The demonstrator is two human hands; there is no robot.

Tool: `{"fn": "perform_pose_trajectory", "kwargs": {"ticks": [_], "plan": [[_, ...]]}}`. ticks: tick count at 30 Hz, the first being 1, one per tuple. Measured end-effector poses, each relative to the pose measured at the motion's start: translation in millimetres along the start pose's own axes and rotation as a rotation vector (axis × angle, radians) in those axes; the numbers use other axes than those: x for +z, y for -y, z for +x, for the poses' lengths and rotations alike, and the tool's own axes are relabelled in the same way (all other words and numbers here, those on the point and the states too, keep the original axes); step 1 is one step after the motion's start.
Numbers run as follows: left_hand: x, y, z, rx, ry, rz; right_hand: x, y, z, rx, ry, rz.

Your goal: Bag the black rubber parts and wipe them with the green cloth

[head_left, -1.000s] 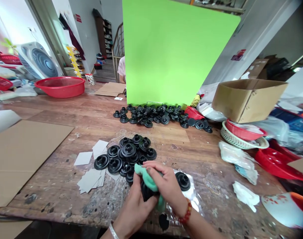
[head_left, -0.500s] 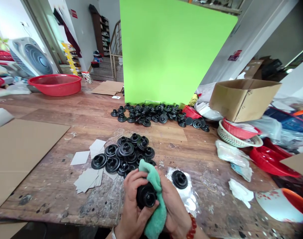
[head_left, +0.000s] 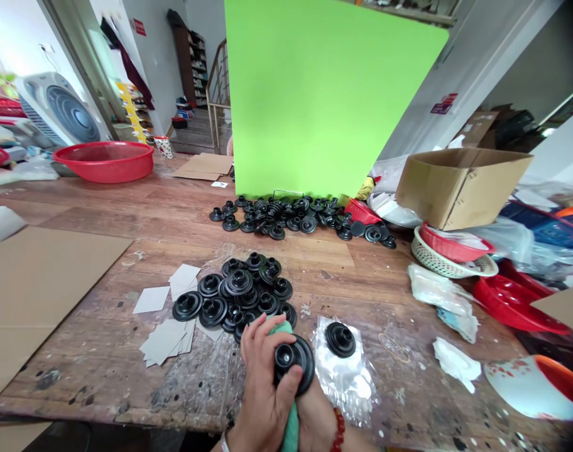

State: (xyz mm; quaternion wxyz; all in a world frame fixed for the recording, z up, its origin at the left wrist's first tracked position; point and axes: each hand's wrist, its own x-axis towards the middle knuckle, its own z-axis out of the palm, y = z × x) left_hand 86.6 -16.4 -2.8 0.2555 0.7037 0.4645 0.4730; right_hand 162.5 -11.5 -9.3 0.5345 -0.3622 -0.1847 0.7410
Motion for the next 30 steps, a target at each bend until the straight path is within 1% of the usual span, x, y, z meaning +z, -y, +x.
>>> {"fn": "perform_pose_trajectory", "kwargs": {"ticks": [2,3,5,7,9,10,12,14,16,17,18,19,21,23,25,26,28,30], "plan": [[-4.5,5,6,-0.053,-0.072,-0.001,5,4,-3,0.034,-0.06,-0.025],[-8.8,9,10,-0.073,-0.118,0.001,7,9,-5,0.05,-0.054,-0.038],[-21.7,18,23,-0.09,-0.226,0.035,8,23,-6,0.091,0.018,-0.083],[-38.3,30,39,-0.097,-0.355,0.127,3,38,-4,0.126,0.049,-0.098],[-54.5,46,55,-0.146,-0.466,0.289,-4,51,2,0.114,0.013,-0.104],[-61.1,54,63,-0.182,-0.494,0.376,-8,56,5,0.082,-0.011,-0.121],[-69.7,71,76,-0.248,-0.487,0.499,-15,63,11,-0.01,-0.027,-0.223],[-72.2,86,83,-0.275,-0.423,0.544,-21,68,16,-0.119,0.008,-0.428],[-70.9,96,84,-0.273,-0.345,0.555,-25,71,18,-0.252,0.025,-0.667],[-69.8,98,83,-0.272,-0.314,0.559,-27,72,18,-0.32,-0.002,-0.756],[-68.8,100,81,-0.268,-0.294,0.562,-28,73,17,-0.378,-0.056,-0.809],[-68.2,99,78,-0.26,-0.286,0.566,-29,74,15,-0.42,-0.124,-0.819],[-67.6,94,73,-0.227,-0.297,0.572,-30,74,12,-0.434,-0.243,-0.71],[-66.7,81,66,-0.169,-0.32,0.54,-30,74,8,-0.379,-0.271,-0.495],[-63.2,62,59,-0.116,-0.316,0.44,-28,74,6,-0.273,-0.227,-0.261],[-60.0,52,55,-0.114,-0.288,0.361,-27,74,5,-0.204,-0.189,-0.159],[-51.0,31,47,-0.185,-0.173,0.152,-24,73,3,-0.059,-0.109,-0.016],[-40.0,16,40,-0.324,-0.031,-0.085,-20,71,1,0.032,-0.058,0.055]]}}
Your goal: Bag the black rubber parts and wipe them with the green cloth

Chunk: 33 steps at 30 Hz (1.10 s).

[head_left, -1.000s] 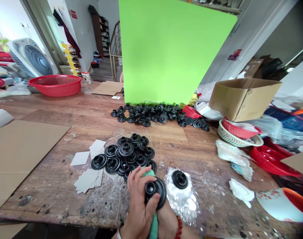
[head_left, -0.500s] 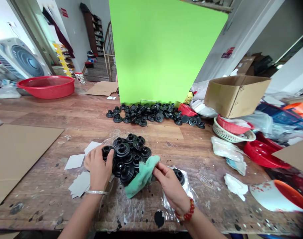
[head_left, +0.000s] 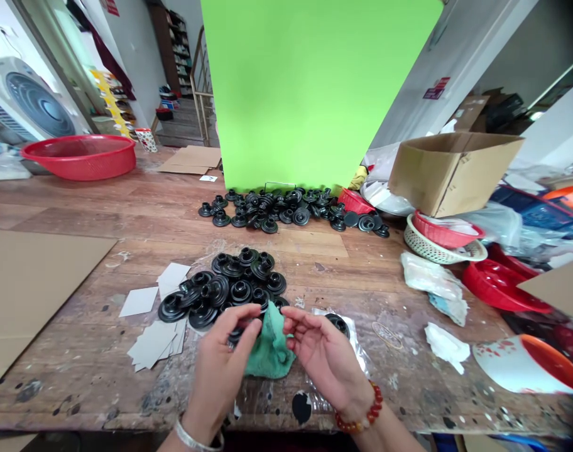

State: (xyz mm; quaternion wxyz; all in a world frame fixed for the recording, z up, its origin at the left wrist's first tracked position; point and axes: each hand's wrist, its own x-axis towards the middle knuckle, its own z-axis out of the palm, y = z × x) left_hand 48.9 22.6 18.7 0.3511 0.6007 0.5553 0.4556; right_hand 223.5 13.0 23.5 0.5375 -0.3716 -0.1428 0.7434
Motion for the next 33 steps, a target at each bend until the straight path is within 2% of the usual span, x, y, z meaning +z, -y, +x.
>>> {"fn": "perform_pose_trajectory", "kwargs": {"ticks": [3,8,12,21,24,28,33], "plan": [[14.6,-8,-9,-0.193,0.163,-0.281,4,-7,-3,0.024,0.047,0.003],[20.2,-9,-9,-0.38,0.162,-0.515,5,-18,-7,-0.158,0.081,-0.235],[17.8,-9,-9,-0.402,0.147,-0.585,6,-19,-8,-0.21,0.094,-0.352],[18.4,-7,-12,-0.43,0.155,-0.612,6,-20,-6,-0.191,0.104,-0.302],[18.7,-4,-13,-0.458,0.156,-0.631,6,-17,-6,-0.119,0.104,-0.223],[19.5,-2,-14,-0.485,0.156,-0.647,7,-14,-7,0.104,0.118,-0.036],[22.8,-3,-12,-0.497,0.136,-0.639,4,-13,-5,0.16,0.119,0.026]]}}
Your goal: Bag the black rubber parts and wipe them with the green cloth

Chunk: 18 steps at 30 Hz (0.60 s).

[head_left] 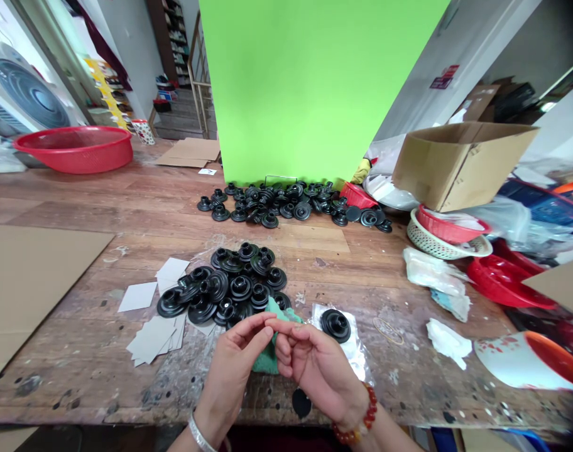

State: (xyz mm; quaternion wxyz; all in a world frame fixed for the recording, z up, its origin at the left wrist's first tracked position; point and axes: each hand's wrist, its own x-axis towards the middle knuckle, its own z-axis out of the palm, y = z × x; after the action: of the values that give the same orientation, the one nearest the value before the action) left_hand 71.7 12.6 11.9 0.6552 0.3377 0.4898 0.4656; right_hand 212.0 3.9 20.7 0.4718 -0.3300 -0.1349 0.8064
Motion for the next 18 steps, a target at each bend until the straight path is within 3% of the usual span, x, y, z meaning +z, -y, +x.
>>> {"fn": "perform_pose_trajectory", "kwargs": {"ticks": [8,13,18], "plan": [[2.9,2,5,-0.004,-0.036,0.04,-1,2,-1,-0.02,-0.011,-0.066],[2.0,4,8,-0.011,-0.036,0.03,0,5,-4,-0.086,0.009,-0.335],[1.2,3,9,-0.01,0.037,-0.044,-6,13,-2,-0.181,0.044,-0.695]]}}
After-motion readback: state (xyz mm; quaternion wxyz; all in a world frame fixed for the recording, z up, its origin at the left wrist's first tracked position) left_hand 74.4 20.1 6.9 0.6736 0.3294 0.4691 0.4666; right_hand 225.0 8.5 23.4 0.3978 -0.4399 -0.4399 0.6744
